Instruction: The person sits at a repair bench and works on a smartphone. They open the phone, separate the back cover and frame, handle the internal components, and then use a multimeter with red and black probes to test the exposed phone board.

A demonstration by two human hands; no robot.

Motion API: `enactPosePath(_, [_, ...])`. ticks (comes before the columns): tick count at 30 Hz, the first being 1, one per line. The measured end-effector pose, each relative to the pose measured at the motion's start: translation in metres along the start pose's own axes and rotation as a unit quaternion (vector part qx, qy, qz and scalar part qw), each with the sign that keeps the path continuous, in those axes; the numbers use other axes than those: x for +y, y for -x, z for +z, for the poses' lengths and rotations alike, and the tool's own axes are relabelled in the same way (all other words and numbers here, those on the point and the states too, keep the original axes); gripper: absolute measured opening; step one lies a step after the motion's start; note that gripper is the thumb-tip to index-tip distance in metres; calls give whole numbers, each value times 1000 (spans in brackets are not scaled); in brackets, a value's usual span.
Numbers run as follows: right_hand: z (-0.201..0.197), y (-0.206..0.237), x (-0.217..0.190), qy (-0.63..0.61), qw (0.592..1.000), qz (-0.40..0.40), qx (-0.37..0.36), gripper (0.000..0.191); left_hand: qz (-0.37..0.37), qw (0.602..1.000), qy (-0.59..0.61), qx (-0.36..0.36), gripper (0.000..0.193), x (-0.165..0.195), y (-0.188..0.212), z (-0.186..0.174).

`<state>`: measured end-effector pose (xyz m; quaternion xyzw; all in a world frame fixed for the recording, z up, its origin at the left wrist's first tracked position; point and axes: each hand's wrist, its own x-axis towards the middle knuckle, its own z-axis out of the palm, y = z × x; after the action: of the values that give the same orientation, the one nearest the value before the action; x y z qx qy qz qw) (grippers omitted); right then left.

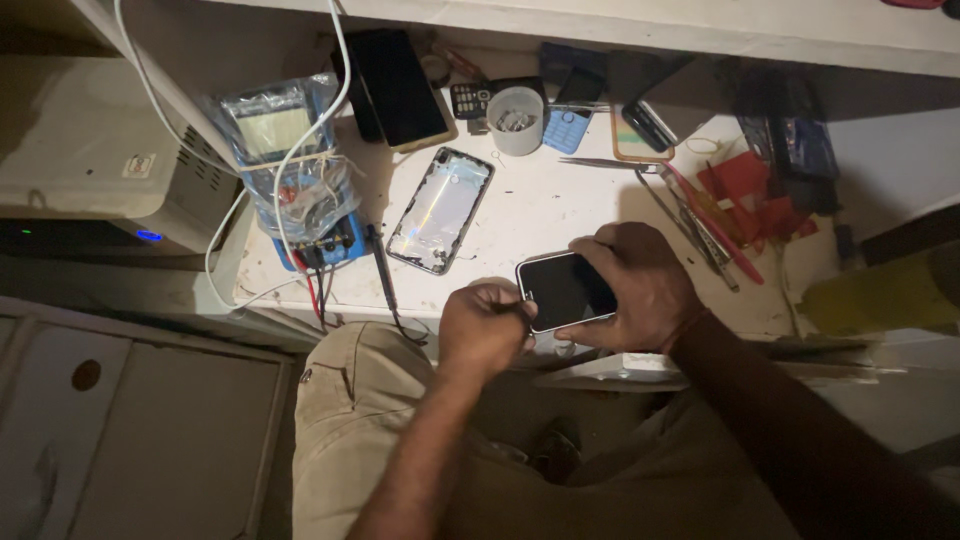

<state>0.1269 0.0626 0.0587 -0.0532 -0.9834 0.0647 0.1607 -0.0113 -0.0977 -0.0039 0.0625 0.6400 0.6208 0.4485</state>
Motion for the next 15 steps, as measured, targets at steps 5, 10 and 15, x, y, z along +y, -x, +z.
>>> enactPosePath(5, [-1, -1, -1, -5, 1000, -4, 2, 94, 46, 998, -12, -34, 8, -4, -1, -7])
enactPosePath(10, [-4, 0, -4, 5, 1000, 0, 16, 93, 125, 990, -20, -69, 7, -1, -7, -14])
enactPosePath(15, [-5, 0, -7, -1, 999, -15, 47, 90, 67, 996, -31, -47, 6, 13, -12, -5])
